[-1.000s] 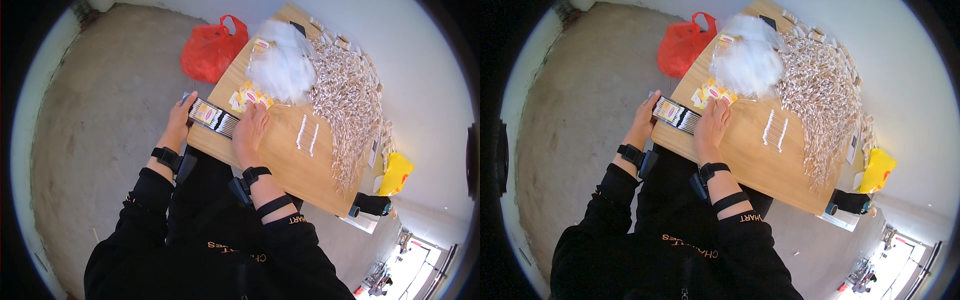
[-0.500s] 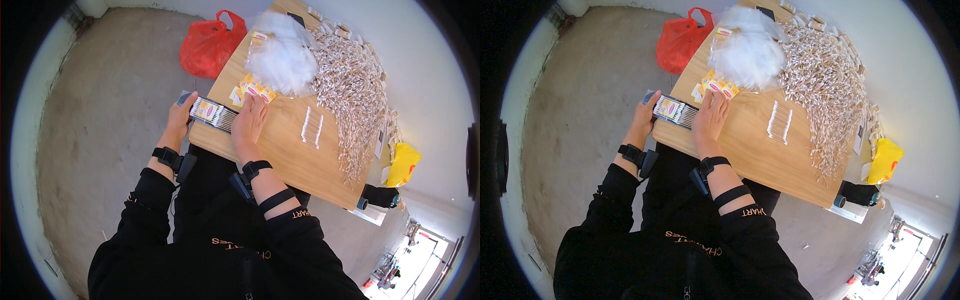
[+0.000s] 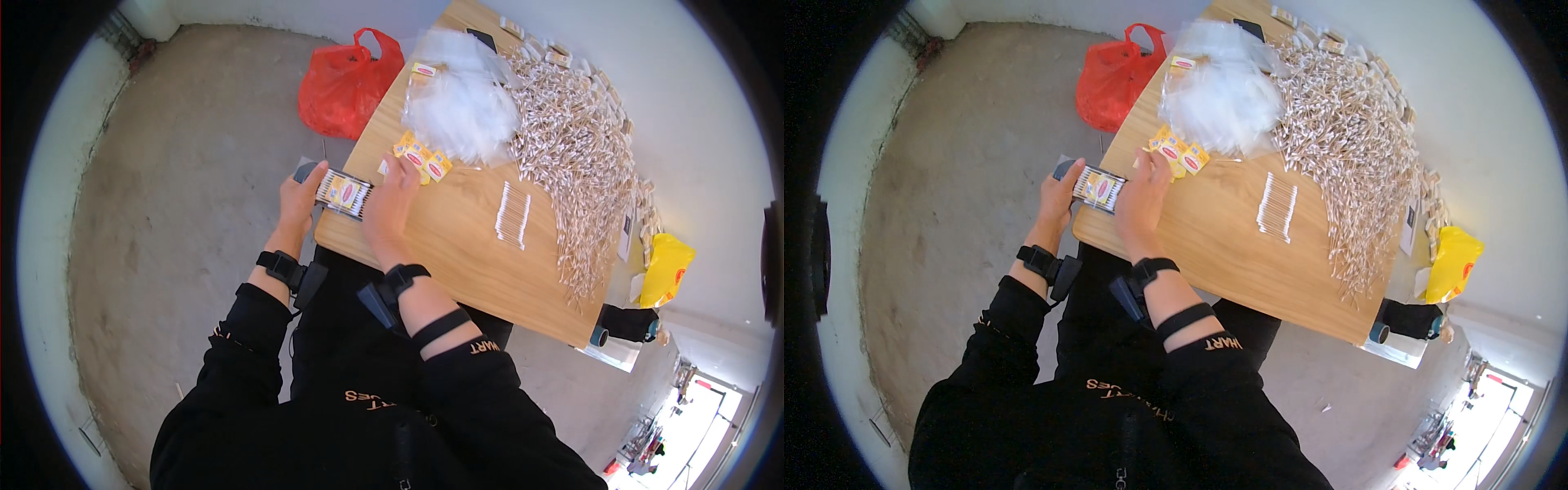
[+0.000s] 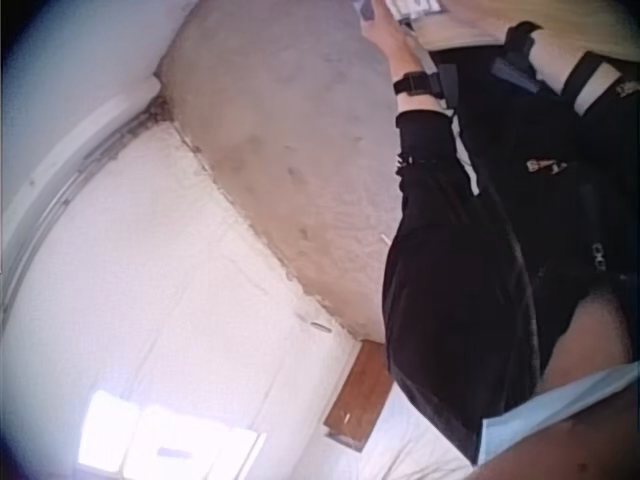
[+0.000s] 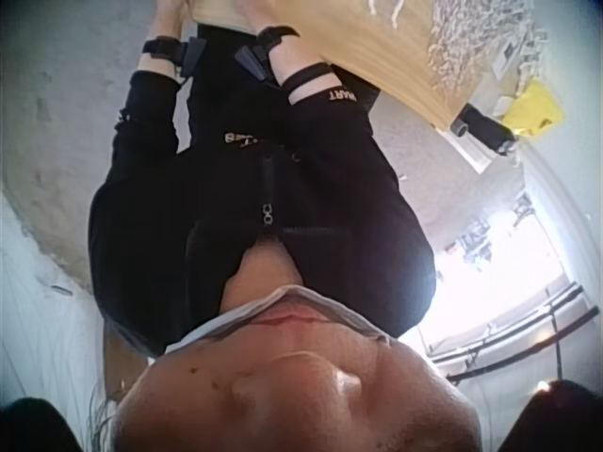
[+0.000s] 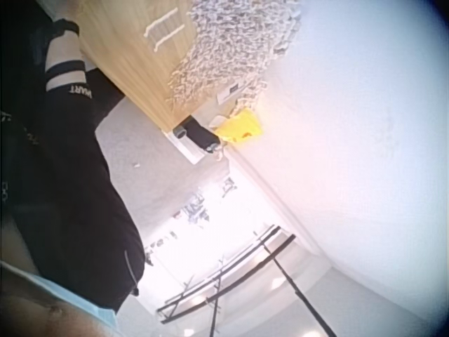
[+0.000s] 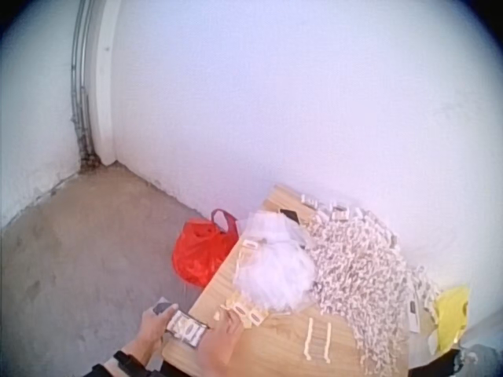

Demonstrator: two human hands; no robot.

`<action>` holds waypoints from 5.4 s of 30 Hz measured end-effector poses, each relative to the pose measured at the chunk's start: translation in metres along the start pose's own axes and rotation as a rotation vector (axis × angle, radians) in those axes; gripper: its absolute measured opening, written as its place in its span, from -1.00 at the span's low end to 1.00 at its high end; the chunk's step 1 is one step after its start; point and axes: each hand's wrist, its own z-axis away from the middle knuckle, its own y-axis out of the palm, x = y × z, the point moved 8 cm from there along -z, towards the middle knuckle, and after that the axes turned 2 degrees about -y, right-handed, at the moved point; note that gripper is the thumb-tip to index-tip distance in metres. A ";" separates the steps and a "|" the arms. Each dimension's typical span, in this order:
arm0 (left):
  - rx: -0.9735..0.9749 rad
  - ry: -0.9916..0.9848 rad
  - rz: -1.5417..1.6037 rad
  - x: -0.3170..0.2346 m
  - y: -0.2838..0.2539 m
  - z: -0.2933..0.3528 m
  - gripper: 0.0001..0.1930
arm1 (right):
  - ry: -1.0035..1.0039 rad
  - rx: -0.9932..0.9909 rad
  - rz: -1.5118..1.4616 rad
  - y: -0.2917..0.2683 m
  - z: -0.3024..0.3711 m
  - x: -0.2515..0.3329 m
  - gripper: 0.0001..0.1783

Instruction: Counting and packaging cotton swabs into small bags.

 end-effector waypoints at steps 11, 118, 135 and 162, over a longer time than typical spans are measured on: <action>-0.018 0.044 -0.079 -0.010 0.001 0.001 -0.75 | 0.359 -0.172 -0.667 0.009 0.028 -0.004 -0.54; 0.677 1.066 -1.492 0.100 0.297 0.209 0.01 | 0.494 0.095 -0.866 -0.332 -0.164 -0.183 -0.11; 0.622 1.043 -1.544 0.111 0.271 0.191 -0.02 | 0.658 -0.110 -0.353 -0.306 -0.038 -0.308 -0.65; 0.725 0.982 -1.477 0.101 0.272 0.189 0.21 | 0.636 -0.595 -1.051 -0.166 0.090 -0.248 -0.49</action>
